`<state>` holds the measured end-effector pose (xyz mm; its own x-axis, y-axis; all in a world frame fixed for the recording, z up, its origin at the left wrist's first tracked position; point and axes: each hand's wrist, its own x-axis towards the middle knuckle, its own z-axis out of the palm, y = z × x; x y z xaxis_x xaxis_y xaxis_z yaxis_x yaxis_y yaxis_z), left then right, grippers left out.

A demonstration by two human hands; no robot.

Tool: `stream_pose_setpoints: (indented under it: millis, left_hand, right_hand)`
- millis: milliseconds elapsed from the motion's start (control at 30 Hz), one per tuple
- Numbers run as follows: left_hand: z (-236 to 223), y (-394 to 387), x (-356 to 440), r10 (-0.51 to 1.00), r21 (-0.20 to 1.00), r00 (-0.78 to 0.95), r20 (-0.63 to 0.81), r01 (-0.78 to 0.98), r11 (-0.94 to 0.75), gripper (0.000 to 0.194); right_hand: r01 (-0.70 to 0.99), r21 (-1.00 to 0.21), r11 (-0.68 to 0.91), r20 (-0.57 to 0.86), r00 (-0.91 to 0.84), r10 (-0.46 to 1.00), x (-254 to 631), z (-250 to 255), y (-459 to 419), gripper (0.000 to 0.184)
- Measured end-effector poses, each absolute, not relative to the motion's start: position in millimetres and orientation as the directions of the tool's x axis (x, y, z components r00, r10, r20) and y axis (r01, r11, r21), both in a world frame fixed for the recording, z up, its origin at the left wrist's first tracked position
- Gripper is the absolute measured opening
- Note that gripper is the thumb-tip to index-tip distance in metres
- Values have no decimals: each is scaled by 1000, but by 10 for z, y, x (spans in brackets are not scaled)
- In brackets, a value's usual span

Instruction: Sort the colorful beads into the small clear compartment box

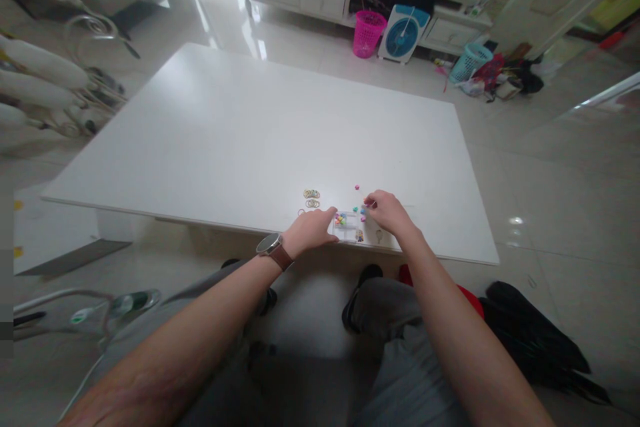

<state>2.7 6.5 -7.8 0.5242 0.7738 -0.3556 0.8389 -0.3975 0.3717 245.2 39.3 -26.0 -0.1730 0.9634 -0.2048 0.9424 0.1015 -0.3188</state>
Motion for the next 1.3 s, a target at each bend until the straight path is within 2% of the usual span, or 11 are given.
stream_pose_setpoints:
  millis: [100,300,467,767,967,1300]
  left_hand:
    - [-61,61,28,773,379,526,-355,837,-395,56]
    - [-76,68,27,771,380,523,-362,839,-390,57]
    - [-90,67,22,773,377,520,-365,841,-388,60]
    - [-96,65,28,774,374,523,-357,840,-394,60]
    - [-81,63,26,774,382,519,-362,840,-385,59]
    - [-93,67,30,774,382,526,-352,836,-394,58]
  right_hand:
    - [950,-293,105,-224,-175,959,2450,-260,398,18]
    - [945,-315,89,-213,-162,964,2438,-231,389,15]
    - [956,-268,120,-217,-181,959,2368,-148,368,16]
    - [969,-217,115,-317,-182,931,2349,-199,384,16]
    - [968,-227,107,-332,-180,926,2328,-199,383,20]
    - [973,-217,80,-321,-148,935,2310,-162,354,15]
